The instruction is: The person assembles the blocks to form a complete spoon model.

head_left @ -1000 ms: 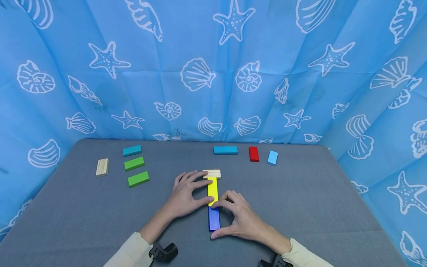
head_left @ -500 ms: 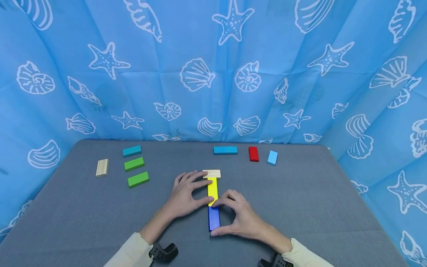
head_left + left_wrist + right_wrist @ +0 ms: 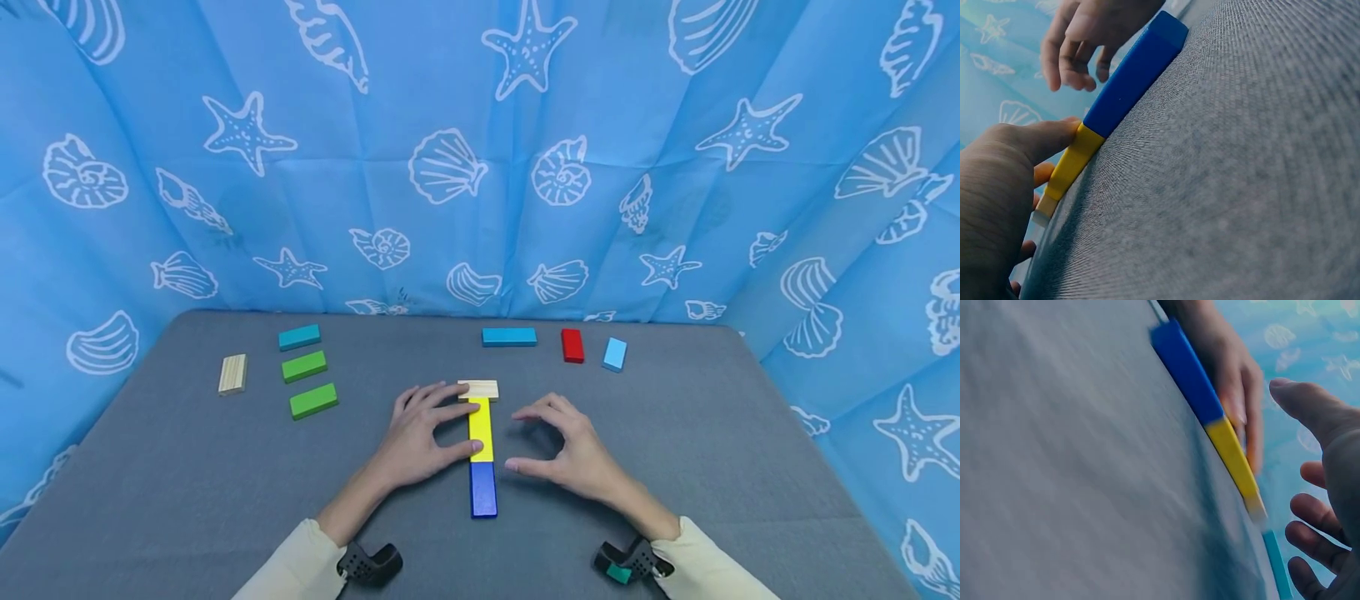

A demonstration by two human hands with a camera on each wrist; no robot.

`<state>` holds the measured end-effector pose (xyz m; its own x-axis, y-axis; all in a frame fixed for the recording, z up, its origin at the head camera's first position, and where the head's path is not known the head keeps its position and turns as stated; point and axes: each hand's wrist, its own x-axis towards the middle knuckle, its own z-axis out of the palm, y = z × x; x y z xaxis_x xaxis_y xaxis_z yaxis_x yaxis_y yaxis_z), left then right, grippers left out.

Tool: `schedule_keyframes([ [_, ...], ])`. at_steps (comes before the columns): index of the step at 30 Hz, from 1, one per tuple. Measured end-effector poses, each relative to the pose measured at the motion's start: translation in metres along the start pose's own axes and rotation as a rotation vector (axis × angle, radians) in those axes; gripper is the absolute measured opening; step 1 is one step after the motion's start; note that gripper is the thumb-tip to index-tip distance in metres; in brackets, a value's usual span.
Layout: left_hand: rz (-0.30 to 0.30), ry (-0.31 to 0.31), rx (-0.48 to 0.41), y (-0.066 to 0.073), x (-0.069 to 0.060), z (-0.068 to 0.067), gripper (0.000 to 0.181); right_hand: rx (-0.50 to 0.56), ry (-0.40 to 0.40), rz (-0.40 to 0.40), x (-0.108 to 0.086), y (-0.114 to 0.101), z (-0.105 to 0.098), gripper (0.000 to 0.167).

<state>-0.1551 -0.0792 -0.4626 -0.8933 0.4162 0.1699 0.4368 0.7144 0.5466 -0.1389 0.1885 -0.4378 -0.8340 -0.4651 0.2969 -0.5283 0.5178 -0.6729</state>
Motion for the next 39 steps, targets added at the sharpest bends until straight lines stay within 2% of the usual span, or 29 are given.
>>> schedule_keyframes([
  [9, -0.001, -0.009, -0.020, 0.000, 0.001, 0.000, 0.057, -0.058, 0.158, 0.025, 0.007, 0.032, -0.032, 0.054],
  [14, 0.005, -0.005, -0.036, -0.001, 0.000, 0.000, 0.057, -0.056, 0.233, 0.046, 0.010, 0.050, -0.049, 0.054],
  [25, 0.010, -0.006, -0.054, -0.002, -0.001, -0.001, 0.056, -0.108, 0.362, 0.230, 0.010, 0.091, -0.081, 0.057],
  [34, 0.010, -0.006, -0.054, -0.001, -0.001, -0.001, 0.056, -0.161, 0.365, 0.381, 0.007, 0.115, -0.092, 0.070],
  [39, 0.010, 0.003, -0.051, -0.002, -0.001, -0.001, 0.056, -0.140, 0.320, 0.430, 0.006, 0.118, -0.095, 0.081],
])
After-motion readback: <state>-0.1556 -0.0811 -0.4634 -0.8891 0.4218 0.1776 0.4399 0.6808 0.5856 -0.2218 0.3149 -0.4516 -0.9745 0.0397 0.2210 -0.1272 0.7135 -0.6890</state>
